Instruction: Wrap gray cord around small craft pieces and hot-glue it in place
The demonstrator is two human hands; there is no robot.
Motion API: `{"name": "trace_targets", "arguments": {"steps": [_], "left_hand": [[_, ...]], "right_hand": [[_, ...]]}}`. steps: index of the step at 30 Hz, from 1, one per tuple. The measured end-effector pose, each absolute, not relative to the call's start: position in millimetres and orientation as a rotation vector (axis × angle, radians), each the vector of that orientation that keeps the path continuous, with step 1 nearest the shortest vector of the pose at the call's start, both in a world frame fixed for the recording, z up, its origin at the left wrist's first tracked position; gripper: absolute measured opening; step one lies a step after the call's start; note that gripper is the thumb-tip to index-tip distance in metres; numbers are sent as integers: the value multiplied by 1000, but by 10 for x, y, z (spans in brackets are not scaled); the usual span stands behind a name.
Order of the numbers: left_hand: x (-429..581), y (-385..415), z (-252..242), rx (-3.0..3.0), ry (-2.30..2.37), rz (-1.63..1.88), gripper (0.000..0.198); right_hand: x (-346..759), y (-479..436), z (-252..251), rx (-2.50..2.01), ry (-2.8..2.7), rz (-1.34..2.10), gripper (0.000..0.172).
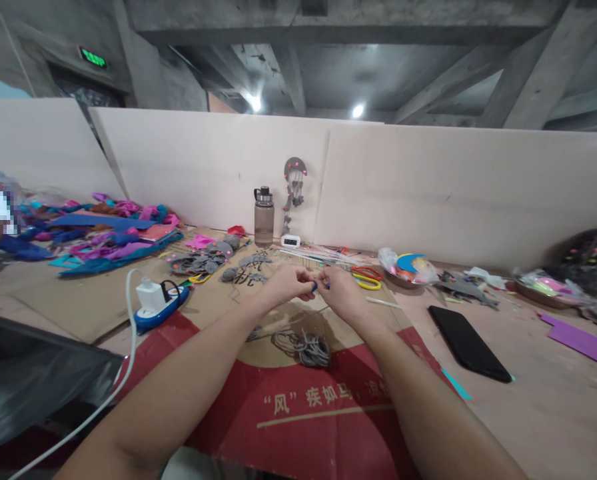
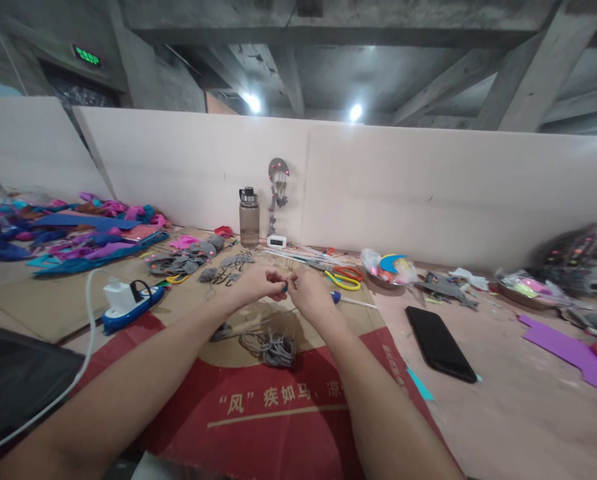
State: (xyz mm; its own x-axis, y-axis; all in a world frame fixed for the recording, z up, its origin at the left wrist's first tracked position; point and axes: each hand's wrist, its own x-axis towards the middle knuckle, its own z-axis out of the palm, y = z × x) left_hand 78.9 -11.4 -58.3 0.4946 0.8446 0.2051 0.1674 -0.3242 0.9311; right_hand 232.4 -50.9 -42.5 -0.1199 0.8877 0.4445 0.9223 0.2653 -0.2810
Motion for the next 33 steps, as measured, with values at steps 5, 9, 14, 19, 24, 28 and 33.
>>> {"name": "trace_targets", "arguments": {"steps": [5, 9, 14, 19, 24, 28, 33], "left_hand": [[833, -161, -581, 1824, 962, 916, 2], [822, -217, -520, 1821, 1019, 973, 5], [807, -190, -507, 1708, 981, 1107, 5], [821, -178, -496, 1594, 905, 1194, 4], [836, -227, -480, 1590, 834, 1182, 7], [837, -204, -507, 1574, 808, 1138, 11], [740, -128, -485, 1564, 642, 889, 24]], "right_hand": [[2300, -539, -451, -1591, -2059, -157, 11], [2296, -522, -457, -1456, -2023, -94, 13], [2281, -506, -466, -1332, -1847, 2, 7], [2234, -536, -501, -1329, -1700, 127, 6], [2223, -559, -476, -1332, -1668, 129, 12], [2239, -547, -453, -1374, -1668, 111, 12], [2284, -517, -437, -1446, -1644, 152, 13]]}}
